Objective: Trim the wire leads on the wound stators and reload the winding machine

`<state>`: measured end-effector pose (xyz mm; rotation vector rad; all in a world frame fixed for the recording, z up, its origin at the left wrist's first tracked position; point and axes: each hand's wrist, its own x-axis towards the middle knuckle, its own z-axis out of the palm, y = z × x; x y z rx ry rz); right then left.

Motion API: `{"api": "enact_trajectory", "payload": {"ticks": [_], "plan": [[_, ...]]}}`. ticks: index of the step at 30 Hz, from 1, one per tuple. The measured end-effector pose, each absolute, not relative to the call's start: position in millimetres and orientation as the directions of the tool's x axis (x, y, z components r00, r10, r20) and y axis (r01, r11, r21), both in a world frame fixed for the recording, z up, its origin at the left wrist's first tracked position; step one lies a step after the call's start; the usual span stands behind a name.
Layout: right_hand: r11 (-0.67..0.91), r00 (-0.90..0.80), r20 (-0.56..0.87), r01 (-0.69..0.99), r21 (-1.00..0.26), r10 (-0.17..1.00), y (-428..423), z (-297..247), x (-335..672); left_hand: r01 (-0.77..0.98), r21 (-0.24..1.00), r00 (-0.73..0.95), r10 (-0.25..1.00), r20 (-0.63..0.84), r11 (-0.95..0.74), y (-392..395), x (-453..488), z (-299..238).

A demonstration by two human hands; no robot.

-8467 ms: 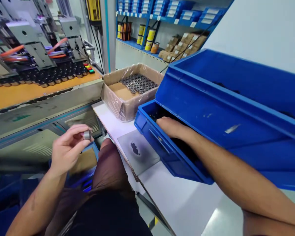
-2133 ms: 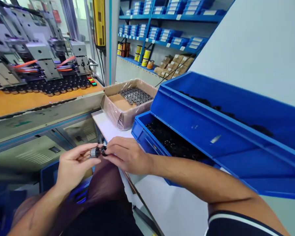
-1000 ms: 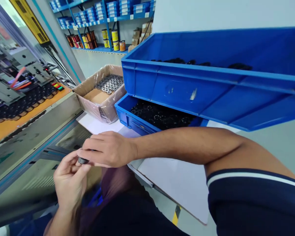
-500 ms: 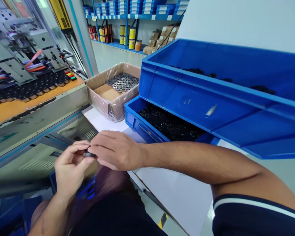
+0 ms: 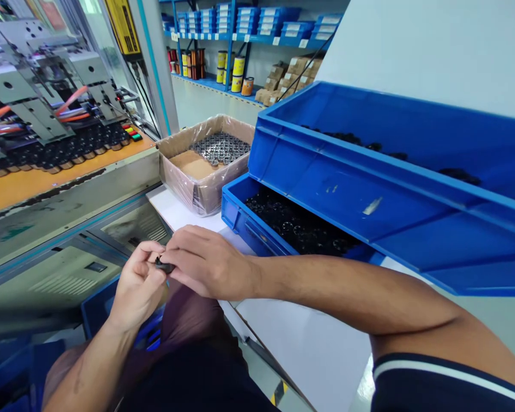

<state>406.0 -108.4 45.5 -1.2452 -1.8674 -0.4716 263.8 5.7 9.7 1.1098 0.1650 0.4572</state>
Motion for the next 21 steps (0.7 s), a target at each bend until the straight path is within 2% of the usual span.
{"api": "enact_trajectory", "payload": {"ticks": [3,5,8,12,14,17,19,21], "plan": [[0.449,-0.138,0.777,0.871,-0.2,0.615,-108,47,407,-0.232,0.854,0.919,0.393,0.035,0.467,8,264,10],[0.468,-0.156,0.786,0.864,-0.185,0.598,-108,46,408,-0.213,0.835,0.939,0.344,0.03,0.507,10,263,10],[0.471,-0.182,0.795,0.871,-0.143,0.579,-107,43,407,-0.238,0.869,0.939,0.332,0.092,0.434,13,262,9],[0.439,-0.192,0.736,0.885,-0.156,0.649,-106,42,405,-0.213,0.969,0.893,0.427,0.141,0.126,16,257,12],[0.406,-0.173,0.69,0.894,-0.191,0.703,-106,42,405,-0.138,0.978,0.861,0.469,0.196,-0.156,27,253,19],[0.361,-0.149,0.665,0.912,-0.193,0.732,-106,40,407,0.03,0.832,0.746,0.566,0.35,-0.554,72,244,40],[0.352,-0.155,0.676,0.922,-0.163,0.72,-105,38,409,0.172,0.751,0.628,0.658,0.415,-0.638,121,236,59],[0.345,-0.171,0.675,0.929,-0.133,0.718,-104,36,409,0.347,0.679,0.501,0.74,0.449,-0.647,177,228,78]]}}
